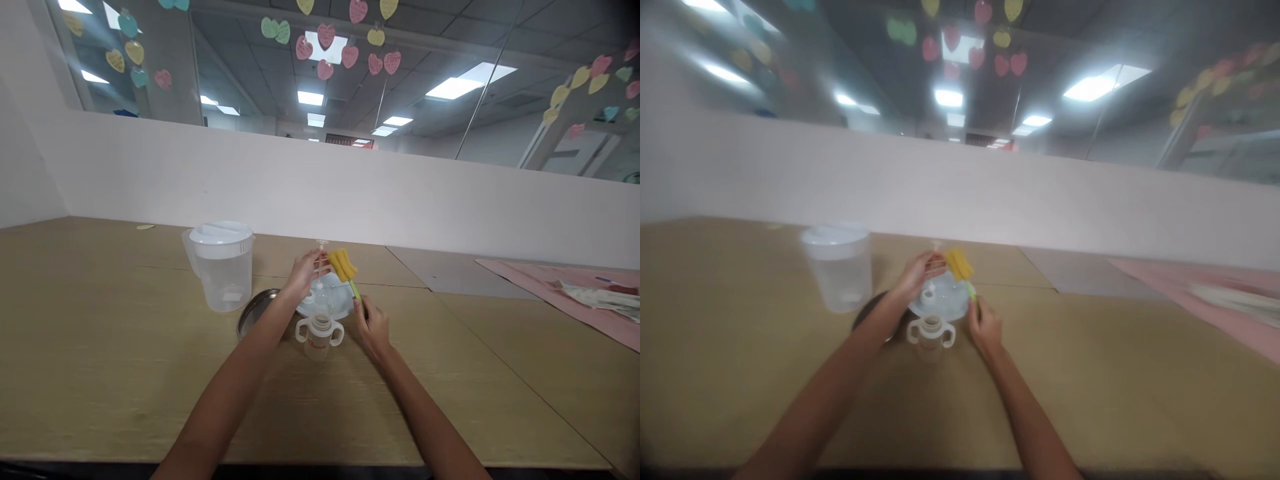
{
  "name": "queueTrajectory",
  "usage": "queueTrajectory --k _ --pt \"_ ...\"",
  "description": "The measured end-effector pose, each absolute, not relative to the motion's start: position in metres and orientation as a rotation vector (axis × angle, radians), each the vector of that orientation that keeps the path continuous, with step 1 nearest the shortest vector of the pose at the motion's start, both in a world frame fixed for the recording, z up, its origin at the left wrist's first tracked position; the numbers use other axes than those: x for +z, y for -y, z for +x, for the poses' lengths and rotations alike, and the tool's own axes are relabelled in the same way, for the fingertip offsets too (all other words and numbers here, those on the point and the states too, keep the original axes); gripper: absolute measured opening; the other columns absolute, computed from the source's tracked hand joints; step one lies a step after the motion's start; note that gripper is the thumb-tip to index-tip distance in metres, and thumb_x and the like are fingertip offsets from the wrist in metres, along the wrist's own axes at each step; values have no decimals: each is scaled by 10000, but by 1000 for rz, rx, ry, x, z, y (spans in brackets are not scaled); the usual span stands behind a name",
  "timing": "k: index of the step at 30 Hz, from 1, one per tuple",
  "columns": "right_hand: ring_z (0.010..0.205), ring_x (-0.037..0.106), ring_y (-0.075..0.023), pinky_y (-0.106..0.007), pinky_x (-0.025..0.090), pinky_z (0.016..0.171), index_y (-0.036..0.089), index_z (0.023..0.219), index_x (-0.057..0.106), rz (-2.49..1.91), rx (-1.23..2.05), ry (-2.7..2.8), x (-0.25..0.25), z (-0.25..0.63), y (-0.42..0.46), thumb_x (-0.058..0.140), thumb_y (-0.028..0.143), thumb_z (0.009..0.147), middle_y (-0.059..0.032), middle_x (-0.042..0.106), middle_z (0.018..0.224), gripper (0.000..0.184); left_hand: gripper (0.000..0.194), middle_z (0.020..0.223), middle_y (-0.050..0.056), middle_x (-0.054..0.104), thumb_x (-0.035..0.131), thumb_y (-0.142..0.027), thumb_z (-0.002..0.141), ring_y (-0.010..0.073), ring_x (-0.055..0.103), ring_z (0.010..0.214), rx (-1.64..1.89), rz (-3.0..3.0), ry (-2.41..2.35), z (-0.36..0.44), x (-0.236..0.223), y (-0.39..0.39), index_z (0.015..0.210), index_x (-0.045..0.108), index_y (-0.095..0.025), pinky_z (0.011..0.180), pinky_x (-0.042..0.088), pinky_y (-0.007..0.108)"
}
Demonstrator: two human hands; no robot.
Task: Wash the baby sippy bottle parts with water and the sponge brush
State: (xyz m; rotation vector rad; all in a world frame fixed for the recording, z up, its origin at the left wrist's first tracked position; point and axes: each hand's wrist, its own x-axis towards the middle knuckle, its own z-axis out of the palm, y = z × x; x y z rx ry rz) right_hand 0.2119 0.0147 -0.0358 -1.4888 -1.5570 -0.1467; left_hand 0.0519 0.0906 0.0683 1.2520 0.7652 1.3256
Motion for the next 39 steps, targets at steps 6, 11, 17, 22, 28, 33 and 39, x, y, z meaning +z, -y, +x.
queueTrajectory --k 6,11,17,22,28,33,39 --pt "584 530 -141 -230 377 603 144 953 616 -1469 -88 1755 -39 215 -16 244 472 901 -59 634 694 499 219 860 67 658 617 -349 741 137 627 770 1257 999 -654 49 76 -87 802 605 -139 699 505 264" --pt "579 519 -133 -218 367 591 159 883 623 -1430 10 1877 -37 222 -17 265 474 896 -26 606 648 477 156 873 65 655 592 -287 757 130 630 793 1258 948 -624 42 89 -79 787 598 -134 672 481 217" --pt "603 535 -133 -211 357 600 172 858 643 -1484 -3 2005 -31 227 -17 290 464 886 -27 624 667 459 231 838 69 667 548 -325 771 134 630 722 1410 1393 -840 23 101 -76 863 630 -129 630 469 213" --pt "578 534 -135 -212 329 569 162 852 646 -1559 -105 1944 -32 225 -18 263 464 893 -50 632 652 489 191 791 58 676 531 -271 765 142 618 663 1193 2110 -1514 -12 107 -83 844 652 -146 629 456 224" --pt "573 549 -136 -216 305 549 159 846 633 -1591 -210 1847 -32 226 -19 246 464 903 -56 642 658 496 88 478 31 612 611 -72 568 170 592 495 286 2143 -1767 -43 88 -98 563 633 -157 565 461 263" --pt "563 546 -136 -222 286 540 160 833 626 -1616 -234 1862 -30 225 -19 239 461 904 -57 644 654 496 165 351 26 526 636 -65 525 180 555 426 19 2063 -1772 -48 71 -100 410 569 -162 533 460 294" --pt "554 539 -131 -221 273 527 158 823 629 -1642 -247 1848 -30 224 -20 238 466 904 -62 643 650 503 84 480 58 616 639 -171 597 198 603 548 53 2231 -1727 -38 77 -97 515 623 -159 587 466 279"
